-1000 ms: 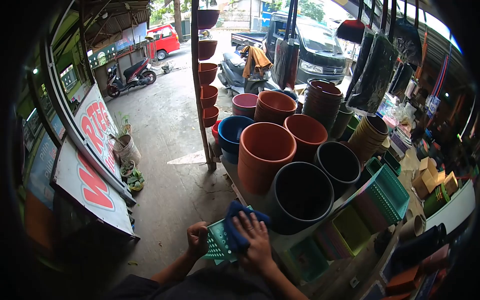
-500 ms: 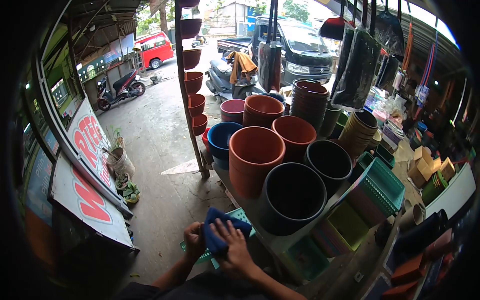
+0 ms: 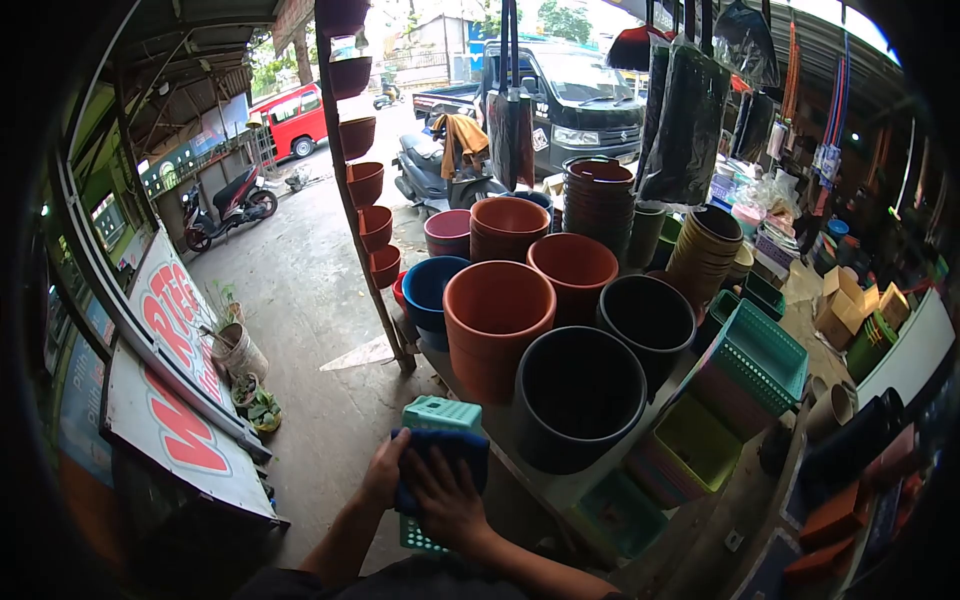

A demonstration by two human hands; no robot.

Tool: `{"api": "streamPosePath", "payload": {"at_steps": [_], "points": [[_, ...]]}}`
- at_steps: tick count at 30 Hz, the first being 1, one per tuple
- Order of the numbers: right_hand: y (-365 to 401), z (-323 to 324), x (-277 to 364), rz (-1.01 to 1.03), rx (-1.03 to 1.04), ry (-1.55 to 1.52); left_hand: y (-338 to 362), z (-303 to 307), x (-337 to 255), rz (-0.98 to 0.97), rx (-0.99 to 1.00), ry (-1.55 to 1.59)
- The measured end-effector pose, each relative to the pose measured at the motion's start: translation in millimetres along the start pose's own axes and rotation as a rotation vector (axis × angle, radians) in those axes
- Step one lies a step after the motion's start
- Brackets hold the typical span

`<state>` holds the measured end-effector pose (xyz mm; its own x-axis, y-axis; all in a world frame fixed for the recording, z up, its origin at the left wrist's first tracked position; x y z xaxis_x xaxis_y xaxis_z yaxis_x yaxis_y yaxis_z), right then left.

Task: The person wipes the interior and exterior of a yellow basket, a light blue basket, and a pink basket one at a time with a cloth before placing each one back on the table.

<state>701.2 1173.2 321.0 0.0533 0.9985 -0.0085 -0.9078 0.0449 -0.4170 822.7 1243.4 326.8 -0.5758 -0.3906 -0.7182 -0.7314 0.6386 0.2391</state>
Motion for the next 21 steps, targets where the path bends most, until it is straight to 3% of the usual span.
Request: {"api": "streamPosePath", "payload": {"at_steps": [2, 6, 9, 12, 14, 15, 17, 21], "points": [[10, -9, 2, 0.038, 0.062, 0.057, -9, 7, 0, 0.02, -0.005, -0.097], [31, -14, -3, 0.057, 0.121, 0.037, -20, 17, 0, 0.046, 0.049, 0.178], [54, -24, -8, 0.097, 0.068, -0.036, -22, 23, -10, 0.005, 0.026, 0.297], [75, -41, -20, -0.011, 0.002, -0.03, -25, 23, -12, 0.002, 0.055, 0.387], [83, -44, -32, -0.13, -0.219, -0.009, -23, 12, -9, 0.019, 0.09, 0.474], [82, -46, -38, -0.15, -0.218, 0.002, -27, 16, -3, 0.05, 0.176, 0.533], [78, -41, -57, -0.243, -0.485, -0.333, -34, 19, 9, 0.102, 0.177, 0.614], [60, 10, -75, -0.316, -0.684, -0.442, -52, 26, 44, 0.198, 0.225, 0.759]]}}
Point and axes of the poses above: each hand's wrist, its own y-axis away from the middle knuckle, its own z-axis out of the back of the hand, x = y × z, the point moved 3 cm from there along -y, towards the middle knuckle, and after that the axes turned 12 degrees about y, right-handed, at the moved point
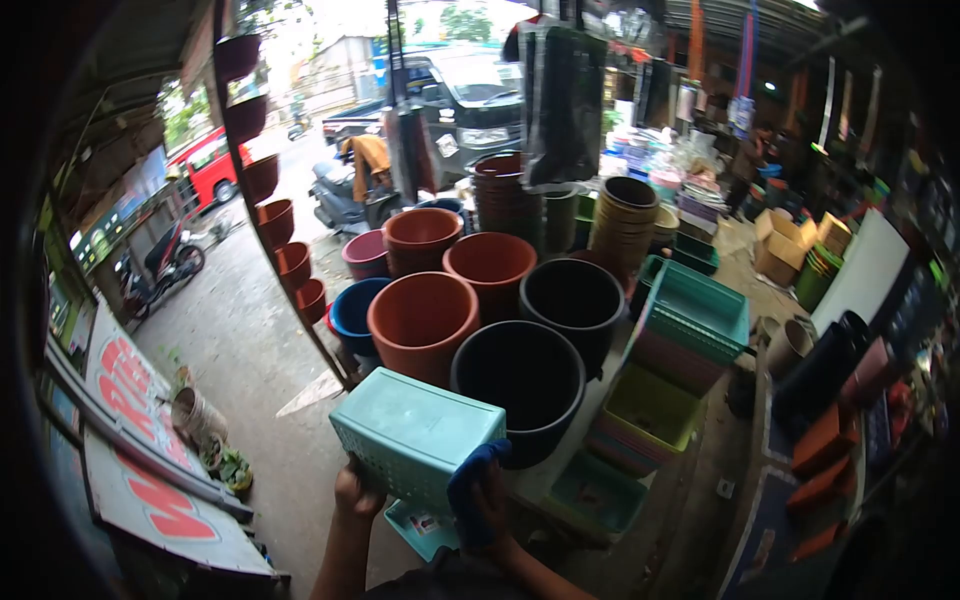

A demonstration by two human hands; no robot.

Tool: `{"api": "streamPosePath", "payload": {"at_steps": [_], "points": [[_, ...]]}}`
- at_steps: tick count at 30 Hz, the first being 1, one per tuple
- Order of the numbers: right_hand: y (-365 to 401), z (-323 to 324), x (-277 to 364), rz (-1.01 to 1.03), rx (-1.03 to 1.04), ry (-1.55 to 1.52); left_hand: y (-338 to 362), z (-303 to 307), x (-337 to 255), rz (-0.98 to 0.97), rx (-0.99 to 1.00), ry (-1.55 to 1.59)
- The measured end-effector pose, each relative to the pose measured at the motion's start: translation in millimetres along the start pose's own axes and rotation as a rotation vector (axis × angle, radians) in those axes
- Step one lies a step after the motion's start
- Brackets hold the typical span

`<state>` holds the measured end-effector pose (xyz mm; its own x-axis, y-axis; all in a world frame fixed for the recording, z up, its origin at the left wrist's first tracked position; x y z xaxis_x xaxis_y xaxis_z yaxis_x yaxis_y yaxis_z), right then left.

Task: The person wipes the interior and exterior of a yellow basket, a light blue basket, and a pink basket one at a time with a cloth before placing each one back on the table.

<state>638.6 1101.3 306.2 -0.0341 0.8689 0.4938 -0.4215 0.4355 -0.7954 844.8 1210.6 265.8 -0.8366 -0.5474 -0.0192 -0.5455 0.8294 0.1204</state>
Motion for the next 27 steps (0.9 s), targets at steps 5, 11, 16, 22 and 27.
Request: {"api": "streamPosePath", "payload": {"at_steps": [5, 11, 16, 22, 27], "points": [[15, 38, -21, -0.459, -0.018, -0.033, -17, 8, 32, 0.149, 0.009, -0.008], [28, 93, -60, -1.266, -0.113, -0.888, -15, 15, 63, 0.045, -0.038, -0.133], [24, 97, -66, -1.464, 0.232, -0.714, -2, -4, 99, -0.039, -0.124, -0.583], [-1, 92, -112, -1.302, 0.156, -1.042, 6, -16, 128, -0.078, -0.071, -0.769], [-56, 105, -120, -1.201, 0.119, -1.024, 21, -38, 153, -0.116, 0.028, -0.891]]}}
Point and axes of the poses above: each hand's wrist, its own y-axis away from the middle knuckle, its own z-axis out of the back of the hand, x = y × z, the point moved 3 cm from there along -y, towards the middle knuckle, and after that the axes turned 12 degrees about y, right-handed, at the moved point
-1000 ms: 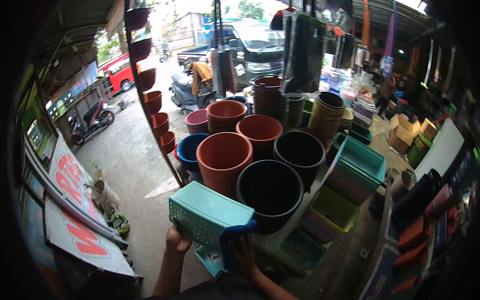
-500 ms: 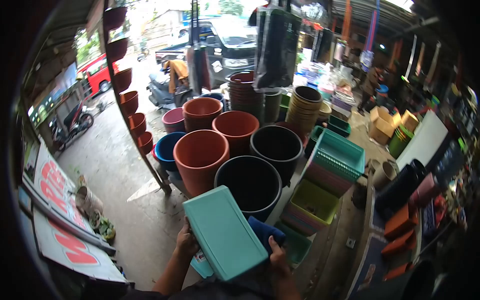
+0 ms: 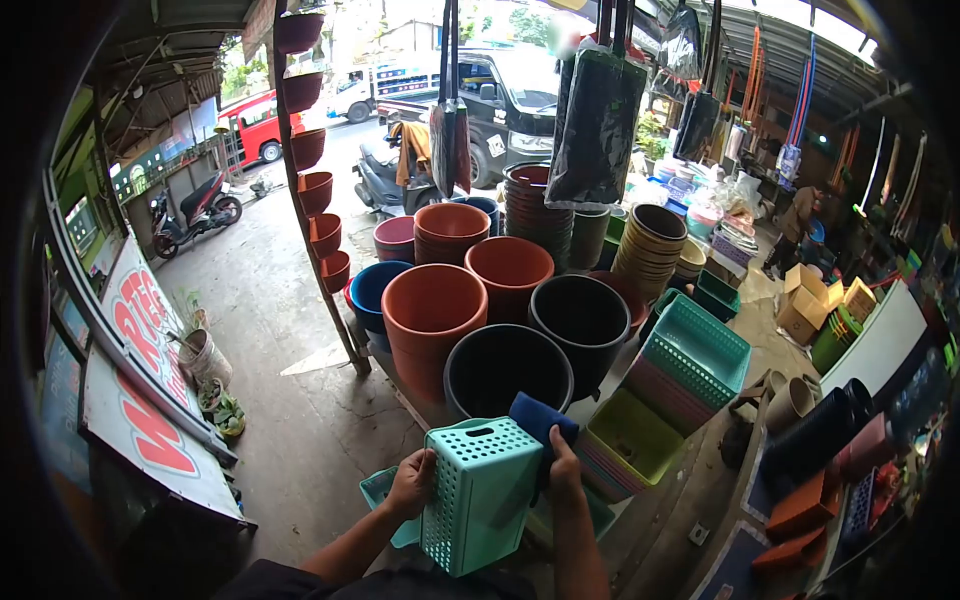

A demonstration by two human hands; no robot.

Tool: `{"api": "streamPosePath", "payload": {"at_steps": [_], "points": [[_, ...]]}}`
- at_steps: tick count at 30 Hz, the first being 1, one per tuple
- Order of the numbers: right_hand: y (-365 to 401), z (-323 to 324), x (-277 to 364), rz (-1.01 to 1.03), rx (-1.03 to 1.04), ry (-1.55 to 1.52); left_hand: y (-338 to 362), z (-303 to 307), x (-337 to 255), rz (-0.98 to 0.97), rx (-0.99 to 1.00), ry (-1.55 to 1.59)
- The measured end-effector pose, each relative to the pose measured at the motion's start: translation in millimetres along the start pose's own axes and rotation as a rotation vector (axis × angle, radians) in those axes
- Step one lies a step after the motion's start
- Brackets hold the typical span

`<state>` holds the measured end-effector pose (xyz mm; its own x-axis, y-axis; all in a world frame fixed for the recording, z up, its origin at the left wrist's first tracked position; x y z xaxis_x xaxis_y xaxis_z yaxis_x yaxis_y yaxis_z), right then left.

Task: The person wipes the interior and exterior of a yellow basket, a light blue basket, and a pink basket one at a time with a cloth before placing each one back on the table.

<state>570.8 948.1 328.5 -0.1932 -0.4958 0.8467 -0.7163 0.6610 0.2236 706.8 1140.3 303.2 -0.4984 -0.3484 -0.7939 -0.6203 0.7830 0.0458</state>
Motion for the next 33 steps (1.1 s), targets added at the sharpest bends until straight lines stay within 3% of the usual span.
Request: {"api": "streamPosePath", "payload": {"at_steps": [2, 4, 5, 7, 8, 12, 13, 15, 18, 21, 25, 28, 32, 33], "points": [[3, -2, 8, 0.046, -0.048, 0.065, 5, -1, 9, -0.046, -0.038, -0.009], [18, -13, 17, 0.273, -0.139, 0.754, 9, -2, 18, -0.089, -0.079, -0.015], [21, -17, 12, 0.27, -0.132, 0.75, 10, -1, 21, -0.102, -0.097, 0.049], [41, -45, 8, 0.967, 0.003, 1.275, 15, -6, 25, -0.112, -0.121, 0.109], [61, -59, 10, 0.868, 0.119, 1.311, 17, -12, 23, -0.14, -0.142, 0.156], [100, -55, -21, 1.055, 0.412, 1.554, 22, -23, 11, -0.257, -0.23, 0.316], [99, -44, -28, 1.048, 0.415, 1.55, 25, -22, 9, -0.249, -0.204, 0.303], [85, -13, -38, 0.812, 0.241, 1.356, 30, -19, 9, -0.257, -0.198, 0.316], [99, 14, -47, 0.703, 0.15, 1.394, 31, -21, 18, -0.293, -0.185, 0.358], [135, 22, -60, 0.802, 0.312, 1.406, 31, -32, 18, -0.347, -0.259, 0.375], [159, 51, -77, 0.862, 0.354, 1.43, 29, -41, 16, -0.347, -0.275, 0.4], [150, 97, -100, 0.772, 0.206, 1.367, 30, -39, 20, -0.35, -0.331, 0.412], [156, 148, -99, 0.309, -0.196, 0.87, 30, -30, 37, -0.427, -0.279, 0.259], [156, 157, -98, 0.306, -0.197, 0.87, 37, -28, 46, -0.424, -0.28, 0.258]]}}
Point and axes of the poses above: each hand's wrist, its own y-axis away from the middle knuckle, its own z-axis out of the back of the hand, x = y × z, the point moved 3 cm from there along -y, towards the middle knuckle, and after that the axes turned 12 degrees about y, right-handed, at the moved point
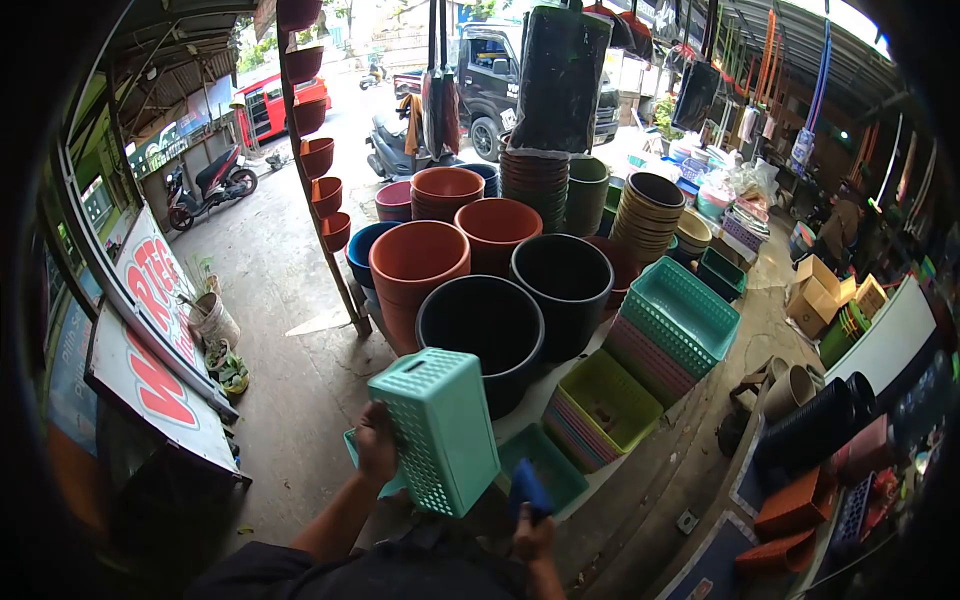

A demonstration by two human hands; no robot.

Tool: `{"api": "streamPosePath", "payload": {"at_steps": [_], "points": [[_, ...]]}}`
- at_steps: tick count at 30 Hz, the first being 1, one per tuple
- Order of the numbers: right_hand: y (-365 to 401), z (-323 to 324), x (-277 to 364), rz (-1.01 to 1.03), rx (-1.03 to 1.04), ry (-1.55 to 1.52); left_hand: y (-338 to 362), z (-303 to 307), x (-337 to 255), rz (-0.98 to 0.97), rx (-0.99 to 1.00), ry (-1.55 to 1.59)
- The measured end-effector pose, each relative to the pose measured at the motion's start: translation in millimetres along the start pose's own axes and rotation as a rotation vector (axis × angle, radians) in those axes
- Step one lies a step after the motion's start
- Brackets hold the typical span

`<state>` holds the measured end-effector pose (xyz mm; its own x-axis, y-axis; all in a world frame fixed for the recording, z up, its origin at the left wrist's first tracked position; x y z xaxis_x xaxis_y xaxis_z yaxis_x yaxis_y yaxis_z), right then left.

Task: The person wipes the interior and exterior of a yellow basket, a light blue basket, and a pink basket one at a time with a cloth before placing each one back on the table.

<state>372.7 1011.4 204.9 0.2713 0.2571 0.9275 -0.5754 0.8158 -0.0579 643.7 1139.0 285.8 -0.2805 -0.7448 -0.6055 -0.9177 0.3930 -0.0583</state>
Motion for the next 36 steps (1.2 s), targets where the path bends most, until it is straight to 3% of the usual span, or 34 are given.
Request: {"api": "streamPosePath", "payload": {"at_steps": [2, 4, 7, 9, 10, 11, 12, 13, 15, 17, 19, 21, 23, 25, 26, 28, 31, 34, 36], "points": [[0, 20, -20, -0.152, -0.194, -0.144, 21, 1, 15, 0.159, 0.253, -0.4], [-3, 40, -7, -0.205, -0.208, -0.201, 49, -39, 17, -0.043, 0.651, -0.814], [-12, 59, 27, -0.19, -0.295, -0.293, 84, -20, 65, 0.025, 1.036, -1.074], [-12, 64, 50, -0.266, -0.056, -0.188, 107, -22, 84, -0.026, 1.27, -1.15], [-12, 63, 29, -0.286, -0.036, 0.103, 114, -18, 92, -0.012, 1.277, -1.147], [-12, 59, 25, -0.264, -0.056, 0.361, 123, -15, 101, -0.055, 1.417, -1.175], [-9, 60, 18, -0.322, 0.029, 0.424, 131, -10, 109, -0.1, 1.559, -1.196], [-7, 60, 11, -0.379, 0.117, 0.484, 133, -5, 117, -0.087, 1.569, -1.188], [3, 53, -21, -0.397, 0.065, 0.428, 140, 5, 128, -0.089, 1.66, -1.251], [9, 43, -49, -0.426, 0.007, 0.37, 139, 12, 136, 0.025, 1.684, -1.255], [18, 38, -66, -0.443, -0.134, 0.328, 130, 29, 143, -0.028, 1.525, -1.042], [24, 35, -90, -0.446, -0.286, 0.345, 109, 33, 132, -0.275, 1.304, -1.178], [26, 37, -107, -0.459, -0.343, 0.297, 83, 38, 119, -0.391, 0.939, -1.502], [23, 38, -115, -0.434, -0.391, 0.237, 48, 71, 128, -0.343, 0.522, -1.623], [19, 37, -118, -0.377, -0.426, 0.175, 33, 100, 143, -0.332, 0.538, -1.629], [8, 34, -128, -0.354, -0.449, 0.186, 7, 159, 175, 0.296, 0.238, -1.138], [-7, 32, -154, -0.333, -0.461, 0.233, -4, 155, 200, 0.49, 0.353, -1.058], [-15, 27, -179, -0.318, -0.473, 0.191, -12, 147, 230, 0.477, 0.509, -1.205], [-18, 26, -189, -0.355, -0.448, 0.229, -10, 137, 244, 0.535, 0.462, -1.192]]}}
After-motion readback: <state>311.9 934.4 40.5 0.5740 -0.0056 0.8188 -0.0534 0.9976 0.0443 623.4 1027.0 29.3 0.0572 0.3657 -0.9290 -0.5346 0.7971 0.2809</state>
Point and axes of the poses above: each hand's wrist, its own y-axis away from the middle knuckle, its own z-axis out of the back of the hand, x = y × z, the point moved 3 cm from there along -y, towards the middle knuckle, and after that the axes turned 12 degrees about y, right-handed, at the moved point
